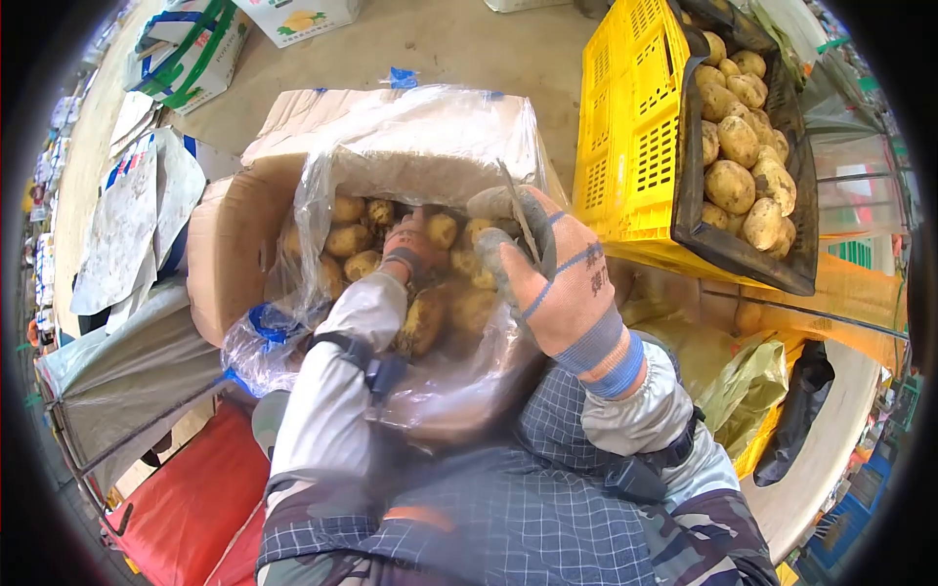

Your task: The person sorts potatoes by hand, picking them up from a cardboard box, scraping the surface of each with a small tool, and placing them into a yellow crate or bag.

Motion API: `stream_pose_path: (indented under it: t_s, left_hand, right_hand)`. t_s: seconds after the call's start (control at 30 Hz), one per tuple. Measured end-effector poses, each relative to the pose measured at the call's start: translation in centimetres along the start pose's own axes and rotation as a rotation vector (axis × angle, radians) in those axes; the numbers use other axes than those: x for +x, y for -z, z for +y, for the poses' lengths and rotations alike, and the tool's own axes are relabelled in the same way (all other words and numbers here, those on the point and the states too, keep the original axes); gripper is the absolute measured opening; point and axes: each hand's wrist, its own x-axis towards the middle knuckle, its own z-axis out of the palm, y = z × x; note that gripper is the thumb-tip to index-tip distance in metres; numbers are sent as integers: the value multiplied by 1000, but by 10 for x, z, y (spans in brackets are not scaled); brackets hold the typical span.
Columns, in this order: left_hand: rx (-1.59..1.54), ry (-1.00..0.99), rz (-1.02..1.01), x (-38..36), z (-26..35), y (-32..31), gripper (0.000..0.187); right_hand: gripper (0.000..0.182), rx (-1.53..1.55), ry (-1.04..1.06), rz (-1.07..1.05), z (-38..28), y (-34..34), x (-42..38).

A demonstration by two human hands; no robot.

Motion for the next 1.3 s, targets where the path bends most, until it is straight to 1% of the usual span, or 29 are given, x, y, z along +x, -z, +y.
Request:
stream_pose_path:
  t_s: [0.1,0.17,0.2,0.23,0.3,0.33,0.37,0.4,0.43,0.53,0.63,0.73,0.83,0.9,0.93,0.97,1.03,1.07,1.1,1.13,1.2,1.23,1.3]
  left_hand:
    - [-736,-129,-145,-24,-24,25,94]
    - [-1228,-216,-227,-54,-41,48,80]
    - [-1476,-265,-261,-74,-46,59,73]
    - [-1685,-258,-330,-102,-42,75,67]
    - [-2103,-251,-474,-166,-19,106,55]
    - [-2141,-268,-389,-189,-15,111,55]
    - [-2178,-288,-307,-208,-11,114,56]
    - [-2214,-309,-230,-222,-10,112,57]
    - [-2217,-317,-167,-228,-14,101,65]
    - [-2320,-355,-91,-250,-13,84,67]
    - [-2198,-364,-28,-256,-13,81,66]
    - [-2215,-379,-90,-250,-22,77,62]
    - [-2222,-449,-95,-247,-24,73,55]
    - [-1433,-511,349,-244,-28,69,51]
    - [-1164,-537,483,-241,-31,63,50]
    - [-897,-534,627,-237,-35,56,48]
    - [-629,-582,808,-225,-40,50,46]
    - [-901,-550,696,-223,-43,47,46]
    - [-1169,-510,566,-226,-33,55,47]
    - [-1433,-461,423,-227,-26,61,48]
    - [-1397,-415,449,-222,-24,70,50]
    - [-1382,-387,464,-221,-22,73,51]
    - [-1327,-360,489,-223,-15,81,52]
  right_hand:
    - [42,-258,-83,19,19,-5,-5]
    - [45,-207,-252,-96,23,-7,1]
    - [42,-198,-210,-125,26,-9,2]
    - [40,-188,-167,-154,29,-10,2]
    - [38,-189,48,-289,30,-12,5]
    - [37,-192,152,-355,27,-16,6]
    - [35,-51,-71,-423,10,-20,10]
    - [35,-84,-60,-458,6,-26,8]
    - [36,-120,-52,-491,3,-30,5]
    - [41,-243,-92,-561,-6,-42,-3]
    - [49,-408,-142,-623,-5,-58,-11]
    - [60,-452,-188,-684,0,-68,-7]
    - [60,-485,-188,-728,-1,-71,-5]
    - [60,-570,-201,-903,-11,-79,-3]
    - [61,-609,-204,-996,-16,-83,-2]
    - [59,-622,-132,-1017,-21,-85,-6]
    - [56,-648,-163,-987,-16,-87,-1]
    - [55,-660,-182,-968,-13,-86,3]
    - [50,-650,-235,-922,-11,-83,9]
    - [49,-647,-236,-935,-9,-83,10]
    - [47,-648,-236,-961,-5,-82,13]
    - [47,-737,-158,-1018,-8,-84,9]
    - [47,-773,-127,-1071,-16,-86,6]
